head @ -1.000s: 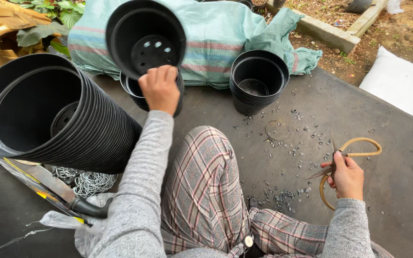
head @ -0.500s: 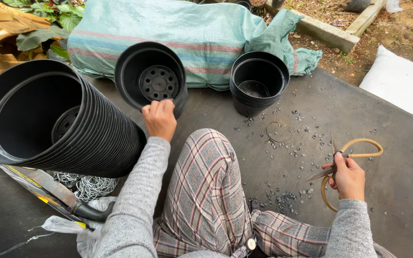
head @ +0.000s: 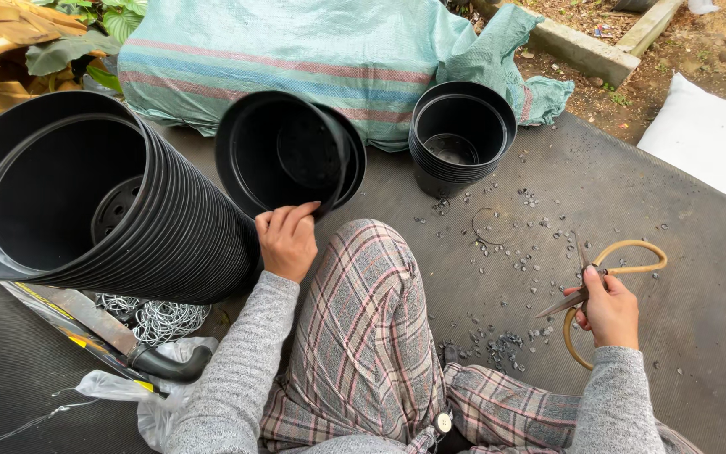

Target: The person uses tin snips to cut drainage holes into the bottom of black plastic nursery pots. They work on one pot at a time, cutting out circular sections from the base, then inspect the holes by hand before moving to the next pot.

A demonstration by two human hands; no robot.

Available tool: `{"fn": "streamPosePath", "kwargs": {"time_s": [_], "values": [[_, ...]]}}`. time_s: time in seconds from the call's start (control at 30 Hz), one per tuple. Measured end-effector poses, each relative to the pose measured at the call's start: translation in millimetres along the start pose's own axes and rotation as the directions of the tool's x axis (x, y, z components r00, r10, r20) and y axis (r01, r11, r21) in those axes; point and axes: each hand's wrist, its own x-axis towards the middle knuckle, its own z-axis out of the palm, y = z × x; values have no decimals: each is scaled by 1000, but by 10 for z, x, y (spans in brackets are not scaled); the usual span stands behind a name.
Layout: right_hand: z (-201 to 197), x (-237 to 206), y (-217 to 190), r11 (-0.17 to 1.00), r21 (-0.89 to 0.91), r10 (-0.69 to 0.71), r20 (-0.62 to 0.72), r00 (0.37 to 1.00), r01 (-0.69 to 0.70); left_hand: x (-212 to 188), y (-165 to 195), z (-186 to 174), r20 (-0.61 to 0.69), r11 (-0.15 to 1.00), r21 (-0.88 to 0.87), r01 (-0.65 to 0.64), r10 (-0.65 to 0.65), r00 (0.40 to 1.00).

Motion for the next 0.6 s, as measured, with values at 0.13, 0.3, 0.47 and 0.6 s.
{"fn": "streamPosePath", "kwargs": {"time_s": [0.13, 0.3, 0.47, 0.6], "values": [[27, 2, 2, 1000, -14, -3, 1, 1000, 3, 79, -99, 64, -34, 985, -126, 120, -125, 992], [34, 11, 16, 999, -41, 18, -1, 1000, -18, 185, -232, 59, -28, 944, -174, 281, -290, 957], [32, 21, 36, 999, -34, -6, 12, 1000, 6, 177, -296, -51, -37, 831, -394, 393, -441, 897], [63, 14, 30, 997, -71, 3, 18, 1000, -2, 163, -330, -145, 31, 694, -387, 607, -648, 761]]}}
